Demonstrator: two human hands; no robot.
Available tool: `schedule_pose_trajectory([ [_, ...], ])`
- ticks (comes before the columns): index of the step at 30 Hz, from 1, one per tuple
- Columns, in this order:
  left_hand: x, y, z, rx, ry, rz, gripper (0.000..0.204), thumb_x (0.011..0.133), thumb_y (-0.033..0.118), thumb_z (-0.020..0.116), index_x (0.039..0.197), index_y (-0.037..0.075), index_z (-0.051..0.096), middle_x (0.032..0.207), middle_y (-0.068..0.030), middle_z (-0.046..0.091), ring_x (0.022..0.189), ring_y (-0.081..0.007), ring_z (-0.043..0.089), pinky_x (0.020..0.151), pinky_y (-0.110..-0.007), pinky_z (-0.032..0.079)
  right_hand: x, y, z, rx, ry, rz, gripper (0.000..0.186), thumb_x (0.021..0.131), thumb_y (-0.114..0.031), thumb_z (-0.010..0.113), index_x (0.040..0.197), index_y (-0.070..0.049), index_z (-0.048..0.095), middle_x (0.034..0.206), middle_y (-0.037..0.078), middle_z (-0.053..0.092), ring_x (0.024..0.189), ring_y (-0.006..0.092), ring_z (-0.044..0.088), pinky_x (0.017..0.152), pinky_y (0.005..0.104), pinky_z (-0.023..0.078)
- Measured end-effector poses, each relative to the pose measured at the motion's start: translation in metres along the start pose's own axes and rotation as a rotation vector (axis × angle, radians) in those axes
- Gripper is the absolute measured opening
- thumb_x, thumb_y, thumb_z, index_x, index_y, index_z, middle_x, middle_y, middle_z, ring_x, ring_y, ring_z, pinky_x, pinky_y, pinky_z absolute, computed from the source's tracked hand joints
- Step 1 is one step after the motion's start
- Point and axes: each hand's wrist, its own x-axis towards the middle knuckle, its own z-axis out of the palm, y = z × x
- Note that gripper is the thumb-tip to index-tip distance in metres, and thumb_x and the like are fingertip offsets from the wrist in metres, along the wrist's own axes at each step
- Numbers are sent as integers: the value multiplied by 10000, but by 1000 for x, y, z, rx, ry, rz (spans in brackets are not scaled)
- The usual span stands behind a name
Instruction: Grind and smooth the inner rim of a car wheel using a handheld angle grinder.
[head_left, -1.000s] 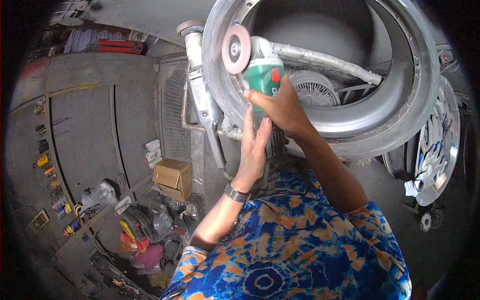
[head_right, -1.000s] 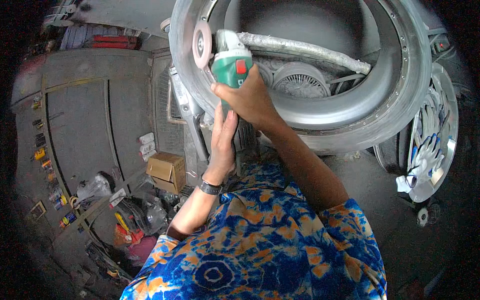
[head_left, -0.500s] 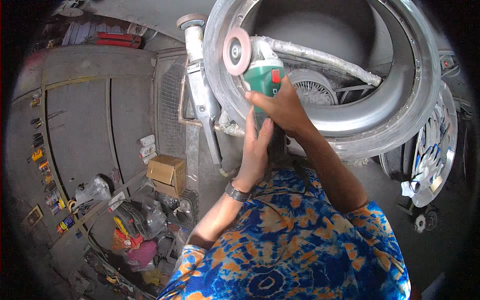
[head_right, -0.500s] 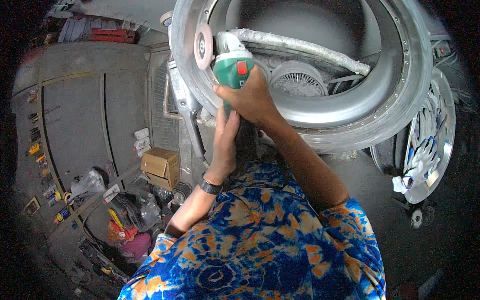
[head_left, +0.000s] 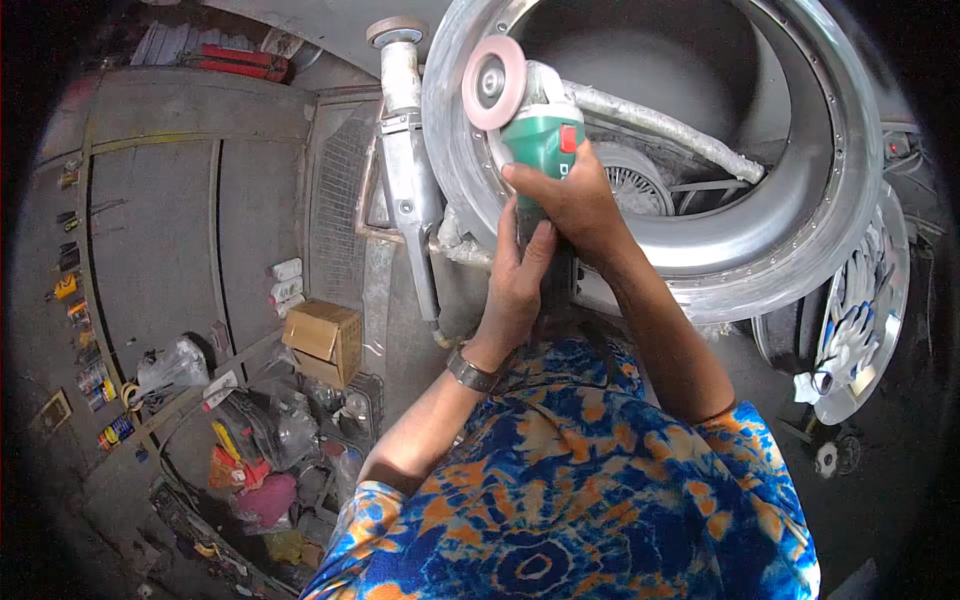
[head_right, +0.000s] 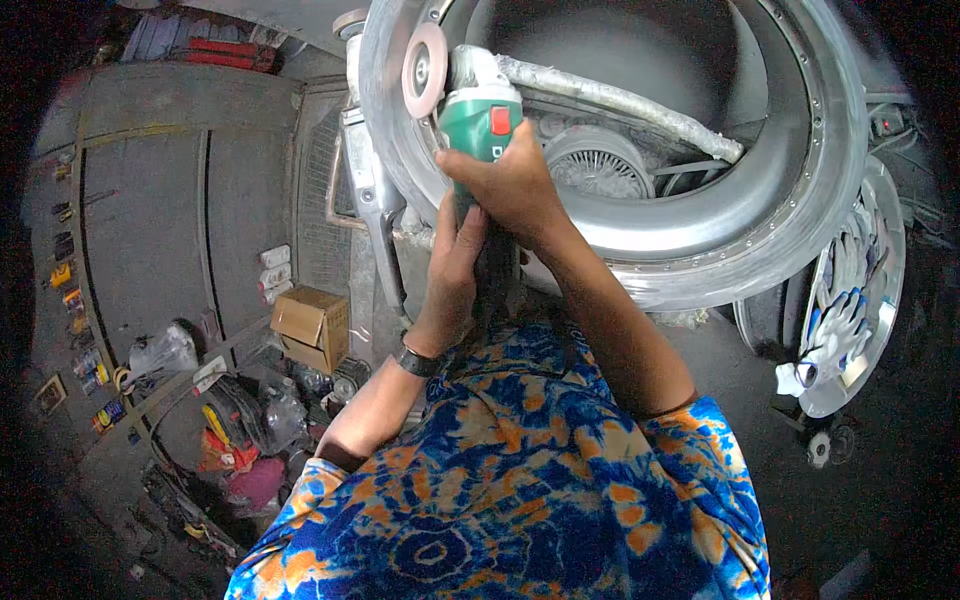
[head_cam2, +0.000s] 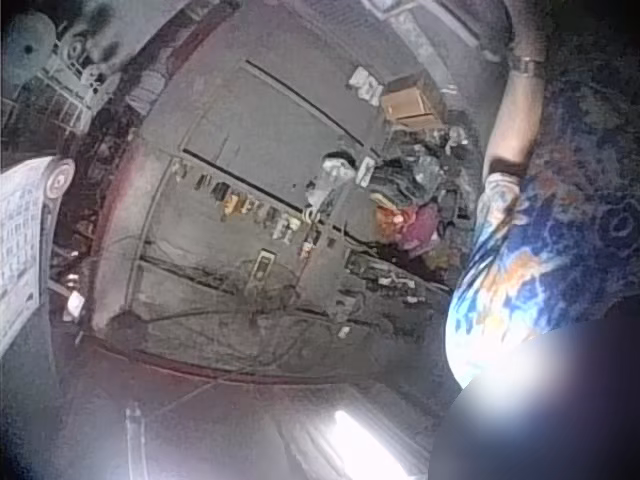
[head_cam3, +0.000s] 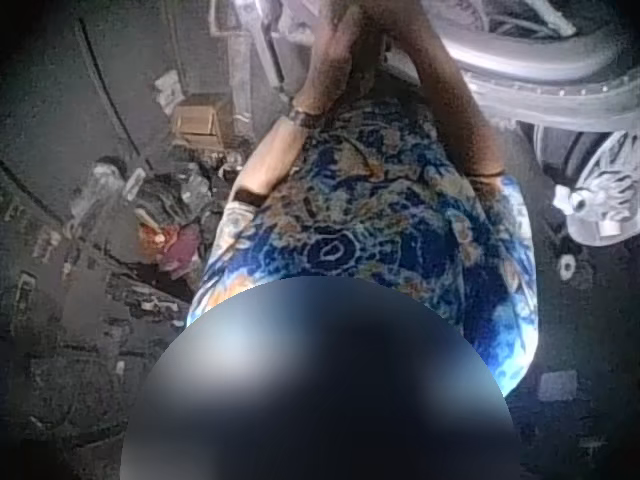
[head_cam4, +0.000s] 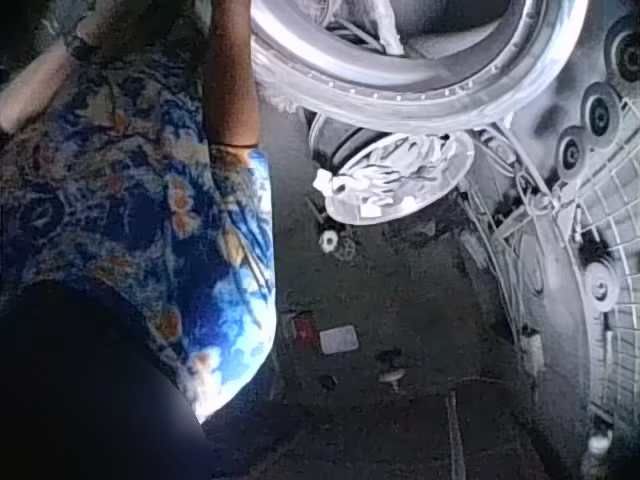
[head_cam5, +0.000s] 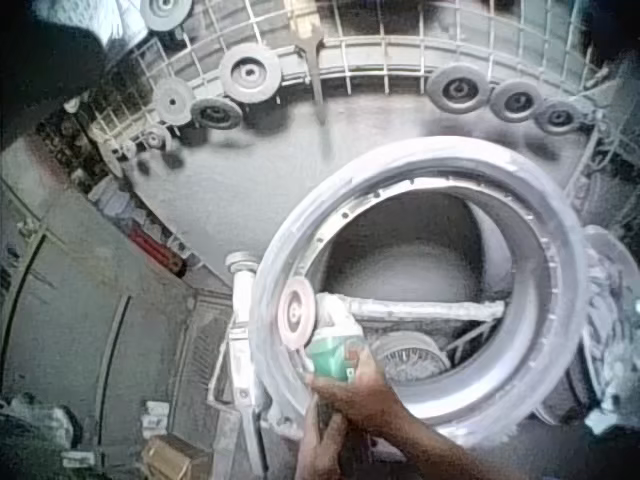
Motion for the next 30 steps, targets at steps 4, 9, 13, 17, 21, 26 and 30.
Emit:
schedule_pose_trajectory([
  [4,-13,-17,16,-147,88,-7,567,1121,329,489,1553,13,302,1305,-123,560,1147,-190,586,958,-322,504,-13,-1,0,-207,5,13,706,764,-320,874,1225,72,510,1109,175,669,1008,243,662,899,376,545],
  [9,-14,-29,18,-186,189,53,530,1121,334,479,1535,40,326,1180,-123,615,962,-192,667,831,-323,561,-10,8,-3,-158,-48,-39,723,768,-313,878,1245,82,505,1134,190,671,1022,248,671,912,371,550],
  [13,1,-8,3,-74,51,10,553,1119,323,499,1545,21,315,1268,-123,574,1083,-187,606,914,-318,517,-3,-12,2,-148,45,37,702,784,-289,869,1243,97,503,1125,188,672,1000,234,672,888,354,555],
  [17,9,13,2,-53,-11,-3,570,1119,289,515,1560,-7,309,1388,-119,528,1224,-170,551,1032,-305,466,6,-13,5,26,38,-116,701,779,-294,872,1218,110,502,1114,184,671,979,219,667,855,335,554],
  [21,5,6,1,-27,-27,-6,566,1123,299,501,1562,2,303,1384,-117,529,1207,-170,564,1031,-306,470,2,-5,2,-22,61,-41,719,765,-321,880,1226,88,508,1116,169,673,989,200,660,860,343,551],
  [26,-13,-22,12,-256,35,-90,612,1133,330,468,1586,-2,227,1454,-143,470,1312,-196,508,1077,-331,456,-12,-1,-5,-247,-21,9,740,762,-331,872,1252,94,514,1141,196,673,1035,256,673,910,371,546],
  [30,-27,-32,27,-166,105,-89,571,1132,367,443,1570,41,277,1396,-131,535,1247,-210,583,1044,-346,496,-16,20,-17,-352,-108,85,786,745,-337,869,1280,110,507,1166,227,673,1070,315,679,939,391,542],
])
